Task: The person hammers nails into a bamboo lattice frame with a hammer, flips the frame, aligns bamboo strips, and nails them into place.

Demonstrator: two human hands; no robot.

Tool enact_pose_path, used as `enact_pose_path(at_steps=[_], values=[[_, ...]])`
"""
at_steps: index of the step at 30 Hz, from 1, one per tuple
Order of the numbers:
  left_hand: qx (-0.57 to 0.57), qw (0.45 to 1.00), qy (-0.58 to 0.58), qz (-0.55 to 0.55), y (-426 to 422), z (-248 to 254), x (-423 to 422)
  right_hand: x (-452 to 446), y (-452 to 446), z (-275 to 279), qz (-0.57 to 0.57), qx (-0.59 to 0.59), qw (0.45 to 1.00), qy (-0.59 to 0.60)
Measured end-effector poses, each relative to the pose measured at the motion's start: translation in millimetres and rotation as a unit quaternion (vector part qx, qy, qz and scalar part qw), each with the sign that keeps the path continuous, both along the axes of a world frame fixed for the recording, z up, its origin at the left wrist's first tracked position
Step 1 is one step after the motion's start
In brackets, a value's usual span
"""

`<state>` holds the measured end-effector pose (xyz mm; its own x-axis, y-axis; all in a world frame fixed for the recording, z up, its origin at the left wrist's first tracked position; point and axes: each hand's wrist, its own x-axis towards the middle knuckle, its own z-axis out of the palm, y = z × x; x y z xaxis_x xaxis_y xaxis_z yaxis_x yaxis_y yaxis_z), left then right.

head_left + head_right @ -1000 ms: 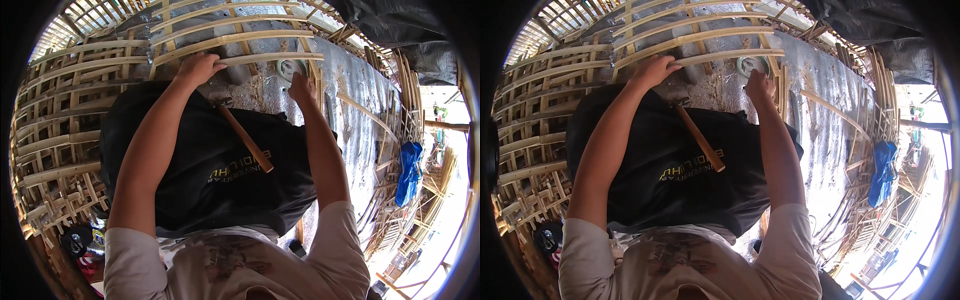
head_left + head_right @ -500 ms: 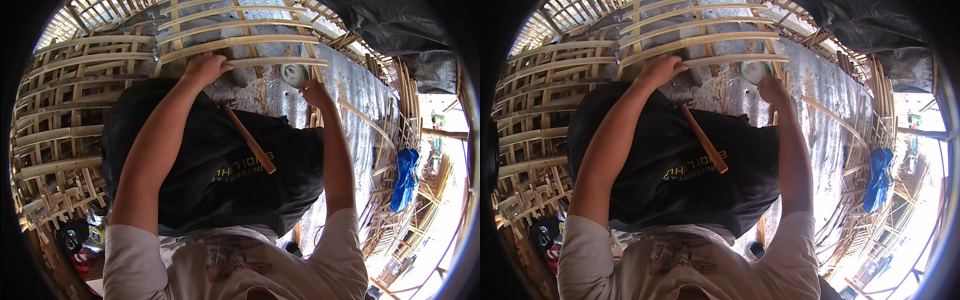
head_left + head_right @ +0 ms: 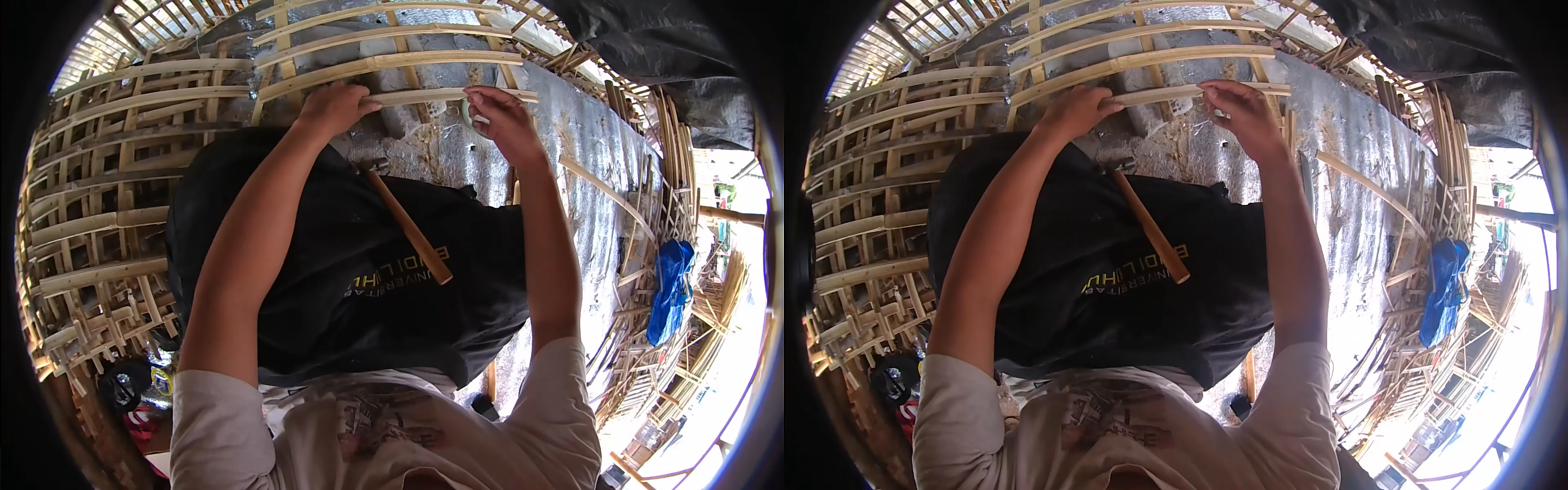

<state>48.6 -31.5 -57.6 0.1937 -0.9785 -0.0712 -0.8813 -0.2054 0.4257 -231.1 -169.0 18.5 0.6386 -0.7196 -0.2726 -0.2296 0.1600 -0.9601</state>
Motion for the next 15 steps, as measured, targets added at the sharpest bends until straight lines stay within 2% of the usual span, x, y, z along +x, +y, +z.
enact_pose_path(at_steps=[5, 11, 14, 15], values=[[0.0, 1.0, -0.002, -0.005, 1, 5, -1, 21, 0, -9, -0.063, 0.019, 0.997, -0.039], [-0.022, 1.0, 0.009, -0.01, 1, 6, -1, 25, -5, -38, -0.079, 0.004, 0.997, -0.021], [-0.03, 0.999, 0.013, -0.007, 2, 4, -3, 17, 1, -38, -0.033, -0.045, 0.996, 0.068], [-0.028, 0.999, 0.016, -0.008, 2, 6, -3, 14, 4, -39, -0.022, -0.027, 0.994, 0.103]])
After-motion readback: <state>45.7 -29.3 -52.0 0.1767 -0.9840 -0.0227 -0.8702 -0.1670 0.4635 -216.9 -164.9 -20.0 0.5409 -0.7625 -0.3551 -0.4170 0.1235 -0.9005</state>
